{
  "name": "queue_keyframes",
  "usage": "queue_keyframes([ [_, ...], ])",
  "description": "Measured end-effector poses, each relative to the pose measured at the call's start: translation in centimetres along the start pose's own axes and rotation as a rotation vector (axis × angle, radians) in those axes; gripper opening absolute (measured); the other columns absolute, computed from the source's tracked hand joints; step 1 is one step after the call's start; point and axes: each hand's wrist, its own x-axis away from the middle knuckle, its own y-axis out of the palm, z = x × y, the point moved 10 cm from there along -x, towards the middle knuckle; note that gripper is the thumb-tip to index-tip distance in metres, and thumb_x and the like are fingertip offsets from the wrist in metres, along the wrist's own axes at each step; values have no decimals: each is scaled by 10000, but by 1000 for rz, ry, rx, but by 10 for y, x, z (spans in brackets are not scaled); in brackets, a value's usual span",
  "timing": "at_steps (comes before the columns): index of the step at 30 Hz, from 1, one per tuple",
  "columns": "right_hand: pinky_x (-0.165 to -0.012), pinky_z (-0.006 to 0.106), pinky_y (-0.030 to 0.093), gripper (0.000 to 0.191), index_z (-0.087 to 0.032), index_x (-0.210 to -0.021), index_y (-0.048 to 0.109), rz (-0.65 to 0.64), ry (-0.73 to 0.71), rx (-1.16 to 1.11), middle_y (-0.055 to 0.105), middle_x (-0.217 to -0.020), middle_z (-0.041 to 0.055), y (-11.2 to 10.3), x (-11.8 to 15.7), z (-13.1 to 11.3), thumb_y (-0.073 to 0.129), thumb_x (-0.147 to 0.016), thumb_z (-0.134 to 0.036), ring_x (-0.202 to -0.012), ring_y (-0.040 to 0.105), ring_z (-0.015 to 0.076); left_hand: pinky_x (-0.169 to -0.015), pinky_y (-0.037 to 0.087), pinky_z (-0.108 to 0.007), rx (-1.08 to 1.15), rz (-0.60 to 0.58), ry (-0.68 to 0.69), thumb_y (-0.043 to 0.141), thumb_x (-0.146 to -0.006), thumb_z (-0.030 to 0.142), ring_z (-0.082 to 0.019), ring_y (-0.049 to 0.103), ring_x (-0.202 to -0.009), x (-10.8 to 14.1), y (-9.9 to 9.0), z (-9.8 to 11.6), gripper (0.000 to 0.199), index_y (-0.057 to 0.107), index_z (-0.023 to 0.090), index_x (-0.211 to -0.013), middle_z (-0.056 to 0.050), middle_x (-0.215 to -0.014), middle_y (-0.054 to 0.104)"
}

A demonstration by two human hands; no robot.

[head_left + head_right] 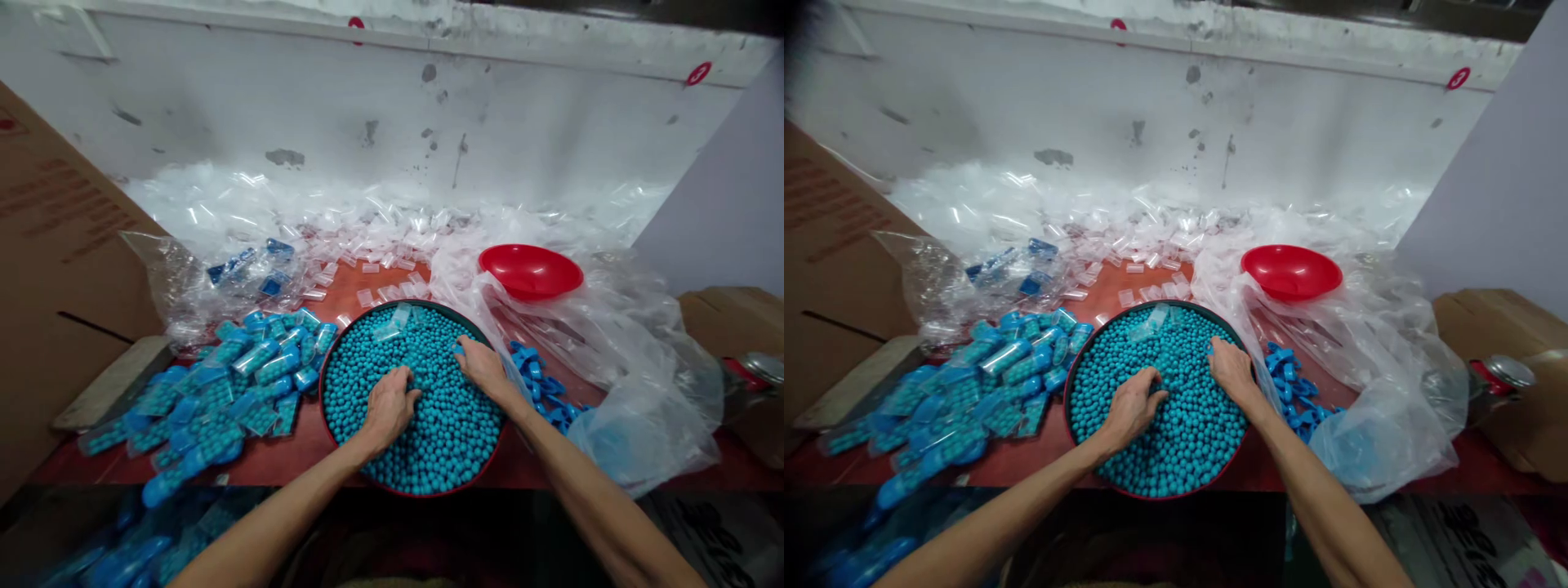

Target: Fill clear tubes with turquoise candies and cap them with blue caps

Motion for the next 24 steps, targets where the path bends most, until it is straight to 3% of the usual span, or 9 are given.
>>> queue_keyframes([
  [3, -802, 282, 404, 322, -176, -1142, 463, 43, -147, -296, 592, -1061, 77, -11, 15, -22, 375, -842, -253, -956, 552, 181, -632, 356, -244, 165, -19, -12, 453, -764, 242, -136, 499, -648, -1, -4, -6, 116, 442, 195, -870, 15, -687, 504],
  [6, -755, 262, 439, 332, -192, -1139, 496, -26, -319, -617, 635, -958, 34, -10, 35, -53, 381, -838, -270, -839, 588, 150, -630, 362, -245, 369, -10, 3, 443, -762, 253, -128, 480, -642, -5, -8, -9, 118, 441, 186, -859, 20, -690, 491],
  [9, -812, 283, 420, 327, -204, -1123, 530, -61, -380, -608, 627, -1019, 42, -6, 47, -66, 380, -839, -268, -910, 575, 163, -666, 388, -245, 664, -115, -13, 470, -735, 268, -128, 493, -718, -6, -1, -11, 160, 480, 164, -856, -1, -774, 527],
  [12, -826, 317, 403, 278, -203, -1034, 594, -86, -346, -404, 634, -1008, 69, -4, 49, -60, 437, -810, -257, -934, 572, 206, -579, 407, -221, 899, -263, -142, 499, -711, 295, -115, 503, -677, 2, 14, -17, 210, 491, 150, -863, -1, -779, 526],
  [14, -789, 314, 413, 276, -193, -1036, 586, -58, -302, -382, 647, -953, 77, -11, 49, -55, 444, -806, -250, -883, 586, 207, -482, 386, -192, 974, -304, -205, 510, -707, 315, -95, 497, -592, 9, 17, -19, 228, 469, 160, -869, 18, -733, 499],
  [19, -583, 229, 427, 301, -192, -1109, 505, -10, -295, -708, 614, -691, -5, -21, 57, -71, 377, -844, -252, -576, 553, 119, -406, 342, -151, 1065, -323, -181, 518, -723, 333, -56, 486, -492, 16, 16, -11, 246, 433, 173, -890, 43, -696, 471],
  [24, -586, 217, 421, 244, -184, -977, 594, 40, -257, -809, 617, -707, 1, -14, 64, -76, 425, -821, -267, -600, 556, 113, -391, 317, -143, 1144, -326, -154, 503, -744, 373, -46, 457, -442, 22, 22, -5, 284, 426, 162, -917, 50, -625, 465],
])
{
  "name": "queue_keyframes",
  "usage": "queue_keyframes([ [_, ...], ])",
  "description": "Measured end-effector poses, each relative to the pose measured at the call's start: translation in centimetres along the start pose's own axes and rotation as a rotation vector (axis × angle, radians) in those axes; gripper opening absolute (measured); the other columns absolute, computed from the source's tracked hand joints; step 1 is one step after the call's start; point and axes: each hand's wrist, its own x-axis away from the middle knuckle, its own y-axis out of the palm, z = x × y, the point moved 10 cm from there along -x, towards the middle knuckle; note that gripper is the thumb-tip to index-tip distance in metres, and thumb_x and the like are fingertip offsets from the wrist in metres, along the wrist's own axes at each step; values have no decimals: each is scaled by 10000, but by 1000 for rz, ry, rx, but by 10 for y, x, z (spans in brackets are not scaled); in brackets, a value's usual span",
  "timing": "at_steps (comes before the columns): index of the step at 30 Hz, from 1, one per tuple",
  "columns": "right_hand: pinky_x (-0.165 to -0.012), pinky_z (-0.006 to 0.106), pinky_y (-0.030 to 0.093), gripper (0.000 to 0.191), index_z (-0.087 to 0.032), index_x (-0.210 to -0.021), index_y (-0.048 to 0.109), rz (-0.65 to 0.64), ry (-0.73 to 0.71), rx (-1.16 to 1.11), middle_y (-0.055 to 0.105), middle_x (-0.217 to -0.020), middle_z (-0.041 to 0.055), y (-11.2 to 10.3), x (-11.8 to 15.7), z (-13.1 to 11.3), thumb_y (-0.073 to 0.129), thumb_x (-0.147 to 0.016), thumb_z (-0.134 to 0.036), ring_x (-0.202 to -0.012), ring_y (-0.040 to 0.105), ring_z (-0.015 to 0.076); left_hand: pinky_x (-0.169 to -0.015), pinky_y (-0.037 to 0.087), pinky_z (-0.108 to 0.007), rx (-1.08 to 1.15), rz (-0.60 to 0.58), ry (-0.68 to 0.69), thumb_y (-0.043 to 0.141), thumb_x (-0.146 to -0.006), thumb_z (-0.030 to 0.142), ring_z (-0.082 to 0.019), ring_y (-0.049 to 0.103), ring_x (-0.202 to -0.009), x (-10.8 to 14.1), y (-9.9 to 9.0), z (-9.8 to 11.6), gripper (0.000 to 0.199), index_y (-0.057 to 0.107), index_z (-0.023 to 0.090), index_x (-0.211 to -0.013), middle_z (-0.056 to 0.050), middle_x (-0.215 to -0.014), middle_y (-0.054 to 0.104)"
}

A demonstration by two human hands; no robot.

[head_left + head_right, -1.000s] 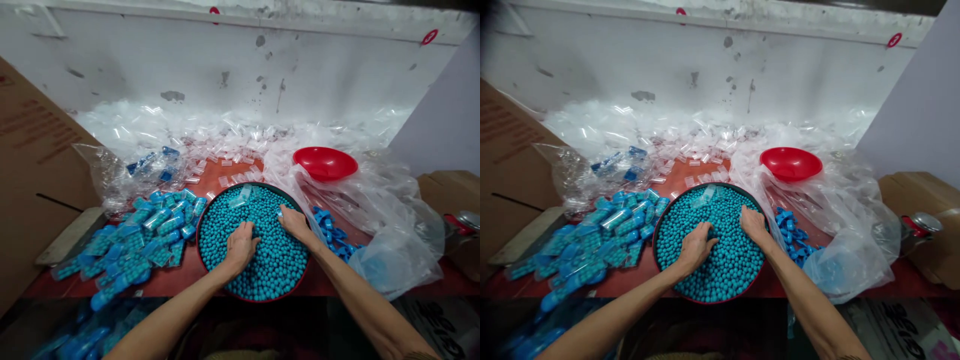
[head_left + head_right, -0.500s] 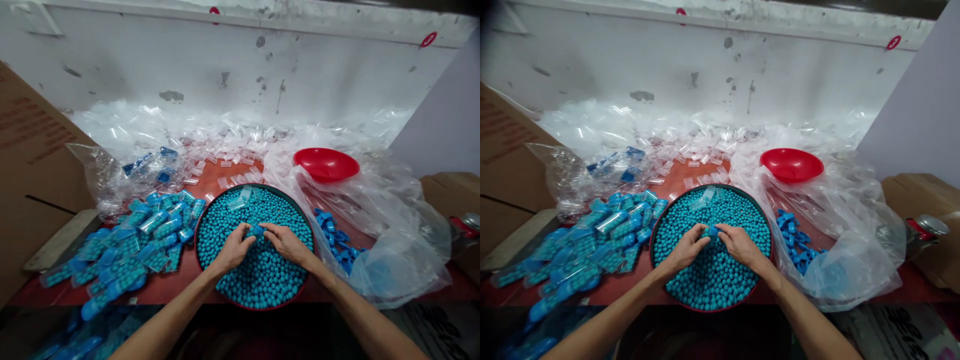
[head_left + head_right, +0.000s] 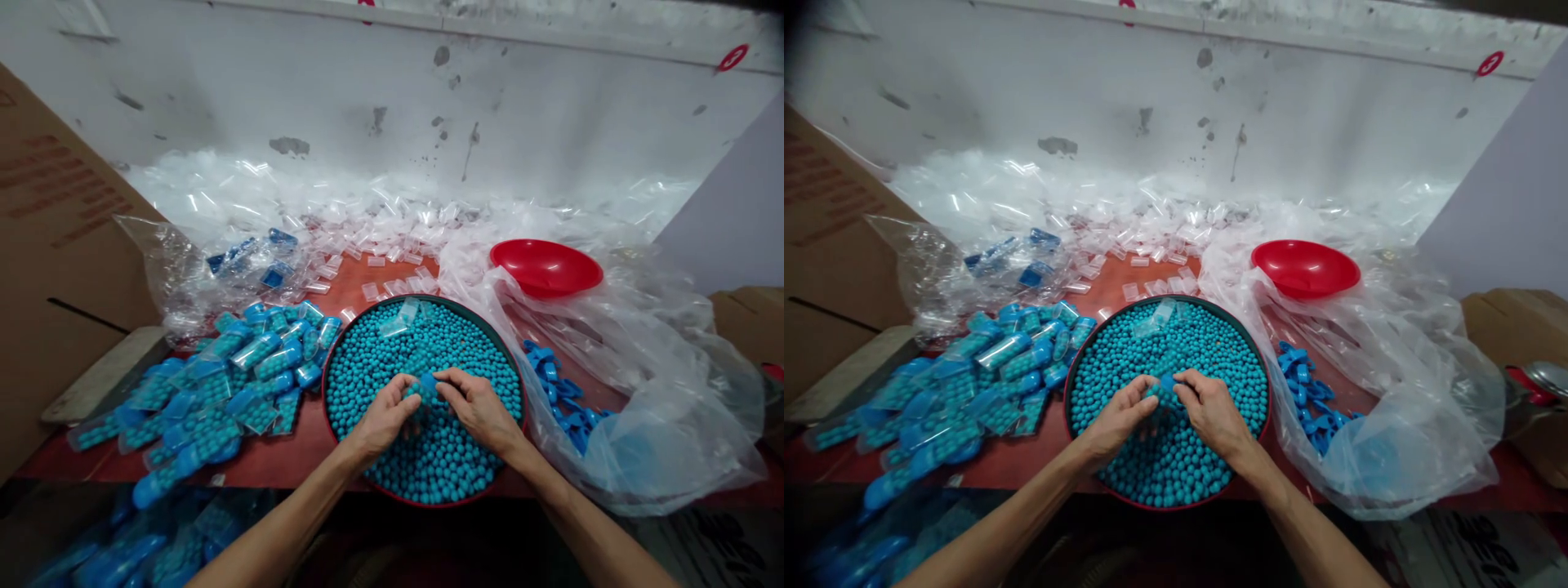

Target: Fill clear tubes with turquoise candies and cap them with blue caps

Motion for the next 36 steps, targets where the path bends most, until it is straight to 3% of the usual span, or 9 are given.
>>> queue_keyframes([
  [5, -561, 225, 435, 270, -167, -960, 619, 145, 41, -32, 621, -689, 15, -6, 7, 7, 430, -814, -291, -566, 550, 119, -404, 336, -151, 59, 71, 24, 509, -743, 360, -48, 444, -439, 3, 1, -3, 373, 419, 163, -1048, 50, -611, 476],
  [11, -523, 220, 460, 323, -181, -1063, 580, 10, 117, -174, 624, -659, 4, 10, 13, 19, 393, -829, -301, -546, 554, 118, -405, 348, -162, 110, 84, 1, 523, -732, 343, -54, 460, -457, 9, 2, -4, 534, 351, 162, -1203, 7, -705, 540],
  [18, -540, 216, 453, 301, -187, -1048, 600, -112, -65, -83, 599, -608, -4, 13, 9, -1, 411, -827, -263, -520, 536, 106, -385, 352, -156, 64, 180, 43, 495, -747, 284, -48, 447, -426, 14, -2, 2, 416, 413, 177, -1141, 39, -636, 495],
  [21, -679, 245, 463, 307, -200, -1083, 575, -119, -134, -42, 634, -785, 21, 8, 10, -9, 443, -807, -233, -694, 573, 127, -364, 337, -145, 64, 229, 81, 486, -755, 291, -47, 452, -417, 14, -5, 6, 354, 423, 191, -1089, 49, -623, 477],
  [24, -825, 284, 420, 365, -226, -1131, 532, -159, -131, -67, 597, -961, 30, 1, 13, -10, 503, -767, -206, -880, 542, 143, -354, 345, -146, 88, 177, 57, 489, -755, 312, -50, 461, -400, 12, -3, 7, 355, 402, 196, -1079, 46, -627, 487],
  [27, -753, 284, 452, 303, -214, -1053, 571, -196, -8, -221, 579, -879, 18, -4, 10, 0, 520, -754, -213, -773, 550, 126, -351, 351, -146, 83, 59, 9, 499, -748, 321, -55, 479, -394, 11, 4, 8, 353, 385, 203, -1061, 41, -645, 503],
  [31, -586, 254, 483, 522, -182, -1182, 407, -53, 153, -549, 569, -742, -17, -8, 2, 14, 591, -696, -227, -575, 541, 98, -350, 328, -140, 3, -1, -4, 476, -767, 305, -52, 476, -411, 14, 9, 14, 312, 372, 210, -1046, 28, -705, 531],
  [34, -684, 287, 494, 497, -170, -1165, 408, 87, 147, -511, 612, -833, 28, -11, 1, 15, 589, -709, -249, -731, 595, 143, -412, 382, -174, -75, 41, 48, 445, -788, 295, -64, 486, -481, 17, 8, 20, 357, 351, 222, -1125, -2, -824, 553],
  [36, -794, 325, 467, 379, -172, -1129, 467, 94, 74, -341, 616, -958, 73, -9, 5, 4, 520, -769, -277, -882, 586, 175, -564, 442, -218, -159, 122, 133, 462, -783, 279, -99, 525, -630, 20, 2, 27, 423, 351, 224, -1187, -21, -902, 552],
])
